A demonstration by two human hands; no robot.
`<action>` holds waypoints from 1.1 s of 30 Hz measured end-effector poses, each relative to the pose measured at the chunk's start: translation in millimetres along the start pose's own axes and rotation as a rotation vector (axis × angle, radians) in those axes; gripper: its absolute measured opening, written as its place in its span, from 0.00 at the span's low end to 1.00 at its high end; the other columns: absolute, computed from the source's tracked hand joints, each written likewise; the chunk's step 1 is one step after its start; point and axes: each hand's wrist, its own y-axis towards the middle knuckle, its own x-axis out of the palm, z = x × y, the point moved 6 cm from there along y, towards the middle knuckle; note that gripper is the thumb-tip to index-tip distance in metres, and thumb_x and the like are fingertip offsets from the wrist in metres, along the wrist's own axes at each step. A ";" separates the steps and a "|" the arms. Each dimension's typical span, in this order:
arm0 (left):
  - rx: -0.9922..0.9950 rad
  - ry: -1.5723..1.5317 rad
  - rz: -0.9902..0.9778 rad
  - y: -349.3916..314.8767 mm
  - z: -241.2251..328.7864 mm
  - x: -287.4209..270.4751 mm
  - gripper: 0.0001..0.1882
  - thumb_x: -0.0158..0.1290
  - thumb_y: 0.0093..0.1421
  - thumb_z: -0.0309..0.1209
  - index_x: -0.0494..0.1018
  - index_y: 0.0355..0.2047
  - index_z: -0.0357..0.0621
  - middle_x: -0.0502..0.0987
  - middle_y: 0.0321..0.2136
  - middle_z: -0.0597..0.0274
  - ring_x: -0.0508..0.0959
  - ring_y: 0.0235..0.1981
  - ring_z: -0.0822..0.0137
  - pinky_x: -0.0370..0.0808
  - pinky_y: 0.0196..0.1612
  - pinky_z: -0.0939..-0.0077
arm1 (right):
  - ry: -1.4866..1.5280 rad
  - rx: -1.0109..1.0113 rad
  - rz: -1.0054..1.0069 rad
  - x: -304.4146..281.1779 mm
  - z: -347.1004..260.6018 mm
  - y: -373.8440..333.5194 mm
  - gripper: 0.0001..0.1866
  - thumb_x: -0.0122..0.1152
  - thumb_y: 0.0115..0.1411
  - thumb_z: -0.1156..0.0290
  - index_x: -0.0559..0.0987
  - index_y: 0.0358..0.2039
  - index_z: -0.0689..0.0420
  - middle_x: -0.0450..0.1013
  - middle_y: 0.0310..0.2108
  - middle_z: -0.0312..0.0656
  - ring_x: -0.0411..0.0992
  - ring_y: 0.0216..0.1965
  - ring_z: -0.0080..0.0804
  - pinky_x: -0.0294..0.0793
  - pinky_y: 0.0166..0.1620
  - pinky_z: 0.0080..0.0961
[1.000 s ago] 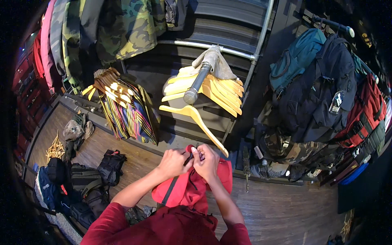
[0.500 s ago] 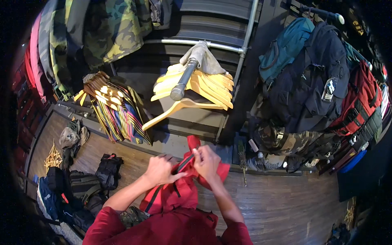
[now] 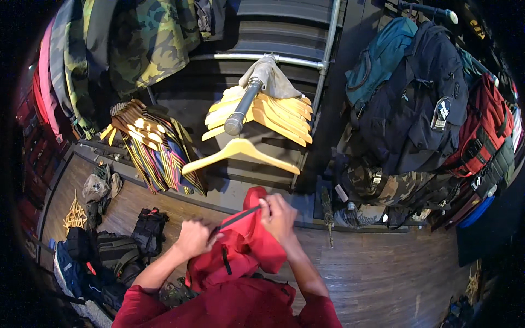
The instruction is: Hanging various garments on hangers and dusting them on a clothing rack in a storage facility.
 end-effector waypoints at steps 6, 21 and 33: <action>0.008 -0.047 0.180 32.4 11.1 7.8 0.12 0.58 0.56 0.39 0.75 0.25 0.43 0.78 0.26 0.61 0.81 0.29 0.60 0.75 0.25 0.62 | 0.107 -0.212 -0.014 11.4 -70.5 -3.1 0.05 0.64 0.55 0.72 0.77 0.26 0.56 0.72 0.24 0.40 0.74 0.24 0.41 0.73 0.26 0.34; 0.108 0.010 0.051 -32.1 33.9 43.2 0.10 0.58 0.52 0.38 0.74 0.23 0.44 0.76 0.23 0.61 0.80 0.27 0.60 0.76 0.23 0.63 | -0.092 -0.029 0.105 -1.4 1.0 11.8 0.10 0.64 0.56 0.71 0.71 0.24 0.57 0.69 0.22 0.44 0.70 0.24 0.46 0.67 0.26 0.38; 0.281 -0.721 -0.047 65.0 -5.9 -26.5 0.39 0.66 0.46 0.37 0.66 0.58 0.41 0.69 0.57 0.48 0.67 0.58 0.45 0.61 0.64 0.56 | 0.414 -0.405 -0.100 -9.7 -91.5 11.6 0.08 0.65 0.47 0.82 0.77 0.30 0.62 0.76 0.29 0.47 0.79 0.31 0.43 0.80 0.38 0.32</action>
